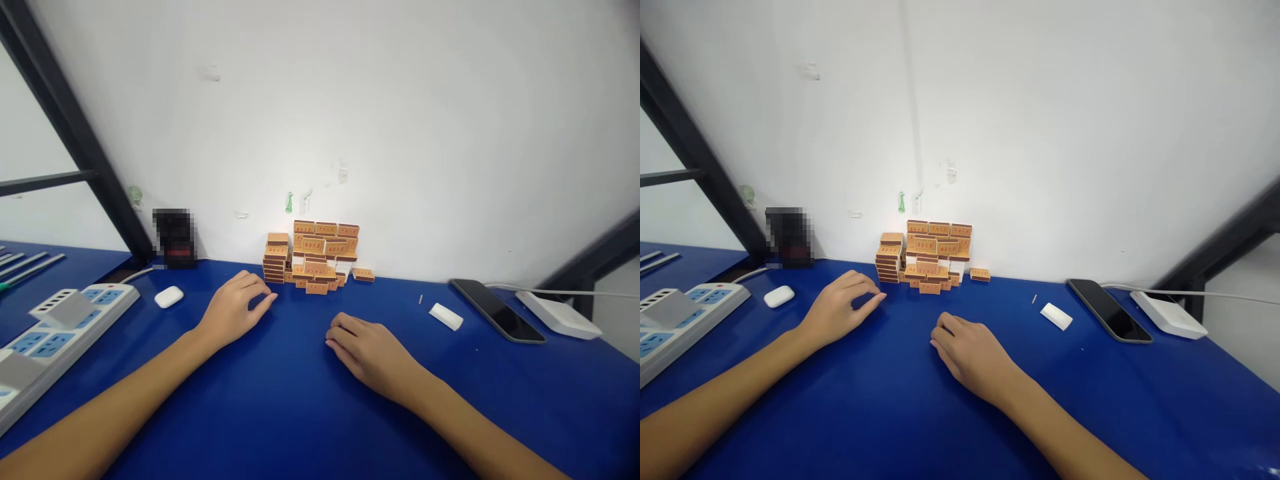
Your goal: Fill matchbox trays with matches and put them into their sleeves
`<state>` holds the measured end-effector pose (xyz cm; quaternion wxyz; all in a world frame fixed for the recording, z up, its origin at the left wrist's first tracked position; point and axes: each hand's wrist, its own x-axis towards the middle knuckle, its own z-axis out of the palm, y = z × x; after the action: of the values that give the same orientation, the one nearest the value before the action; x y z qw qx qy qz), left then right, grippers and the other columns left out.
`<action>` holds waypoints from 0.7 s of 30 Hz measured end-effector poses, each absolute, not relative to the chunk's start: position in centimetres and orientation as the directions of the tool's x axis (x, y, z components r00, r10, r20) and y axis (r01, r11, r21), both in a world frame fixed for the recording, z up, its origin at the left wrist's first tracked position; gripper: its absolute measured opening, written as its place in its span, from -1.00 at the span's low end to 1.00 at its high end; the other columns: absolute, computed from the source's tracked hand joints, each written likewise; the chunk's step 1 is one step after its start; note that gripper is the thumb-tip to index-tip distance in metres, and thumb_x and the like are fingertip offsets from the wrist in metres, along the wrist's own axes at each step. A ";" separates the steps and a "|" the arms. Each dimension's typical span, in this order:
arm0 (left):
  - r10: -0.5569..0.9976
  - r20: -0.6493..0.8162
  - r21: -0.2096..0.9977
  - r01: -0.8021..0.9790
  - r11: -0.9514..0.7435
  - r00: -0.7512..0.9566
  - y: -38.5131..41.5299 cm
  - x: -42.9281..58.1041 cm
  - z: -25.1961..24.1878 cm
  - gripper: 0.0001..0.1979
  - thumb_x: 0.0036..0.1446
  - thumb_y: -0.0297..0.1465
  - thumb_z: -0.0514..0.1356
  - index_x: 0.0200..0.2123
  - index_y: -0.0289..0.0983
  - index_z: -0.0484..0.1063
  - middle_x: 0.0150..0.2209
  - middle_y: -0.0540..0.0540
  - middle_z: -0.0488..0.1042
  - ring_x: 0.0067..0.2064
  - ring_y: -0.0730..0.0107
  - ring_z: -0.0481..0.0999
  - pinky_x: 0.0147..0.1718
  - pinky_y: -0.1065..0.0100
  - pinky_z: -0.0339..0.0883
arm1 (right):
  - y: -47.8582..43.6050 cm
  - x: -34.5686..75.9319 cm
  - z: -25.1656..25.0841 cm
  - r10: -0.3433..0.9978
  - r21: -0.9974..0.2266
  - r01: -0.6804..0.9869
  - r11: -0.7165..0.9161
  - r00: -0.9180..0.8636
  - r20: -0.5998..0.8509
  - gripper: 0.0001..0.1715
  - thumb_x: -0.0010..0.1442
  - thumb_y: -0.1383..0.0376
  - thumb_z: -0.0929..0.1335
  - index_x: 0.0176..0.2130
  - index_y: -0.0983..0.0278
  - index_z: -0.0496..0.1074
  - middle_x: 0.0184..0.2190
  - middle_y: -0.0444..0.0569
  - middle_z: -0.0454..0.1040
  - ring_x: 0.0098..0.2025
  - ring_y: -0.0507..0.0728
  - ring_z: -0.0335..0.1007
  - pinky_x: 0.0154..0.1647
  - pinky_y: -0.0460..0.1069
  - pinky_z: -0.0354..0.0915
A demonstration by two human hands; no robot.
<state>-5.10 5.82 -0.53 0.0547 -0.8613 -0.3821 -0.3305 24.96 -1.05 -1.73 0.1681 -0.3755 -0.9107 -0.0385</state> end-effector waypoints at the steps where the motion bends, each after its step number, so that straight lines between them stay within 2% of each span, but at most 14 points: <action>1: 0.621 0.611 0.157 0.693 -0.703 0.491 5.8 -5.1 -0.5 -0.74 0.42 -0.28 0.15 -0.25 -0.24 0.58 -0.24 -0.10 0.59 -0.20 0.26 0.47 -0.14 0.19 0.42 | -1.0 25.0 -1.7 0.673 -0.058 0.698 0.714 -0.660 0.334 -0.77 0.50 0.33 0.24 -0.12 0.26 0.49 -0.16 0.00 0.49 -0.24 0.10 0.50 -0.26 0.01 0.38; 13: 0.605 0.628 0.137 0.696 -0.705 0.489 5.8 -5.3 -0.3 -0.75 0.42 -0.28 0.15 -0.26 -0.25 0.57 -0.26 -0.11 0.59 -0.22 0.25 0.47 -0.16 0.20 0.41 | -1.0 25.0 -1.5 0.699 -0.060 0.718 0.694 -0.651 0.295 -0.78 0.49 0.32 0.25 -0.09 0.26 0.49 -0.16 0.01 0.50 -0.21 0.14 0.51 -0.24 0.03 0.40; 21: 0.598 0.623 0.131 0.687 -0.715 0.504 5.6 -5.1 -0.5 -0.76 0.42 -0.30 0.16 -0.26 -0.24 0.56 -0.26 -0.10 0.59 -0.21 0.24 0.48 -0.14 0.18 0.40 | -0.9 25.0 -1.2 0.711 -0.108 0.718 0.687 -0.634 0.305 -0.79 0.48 0.34 0.25 -0.09 0.26 0.49 -0.17 0.01 0.50 -0.21 0.12 0.50 -0.20 0.02 0.42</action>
<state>-5.05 5.63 -0.54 0.0666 -0.8647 -0.3716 -0.3314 25.03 -0.93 -1.21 0.1634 -0.3952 -0.9039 -0.0116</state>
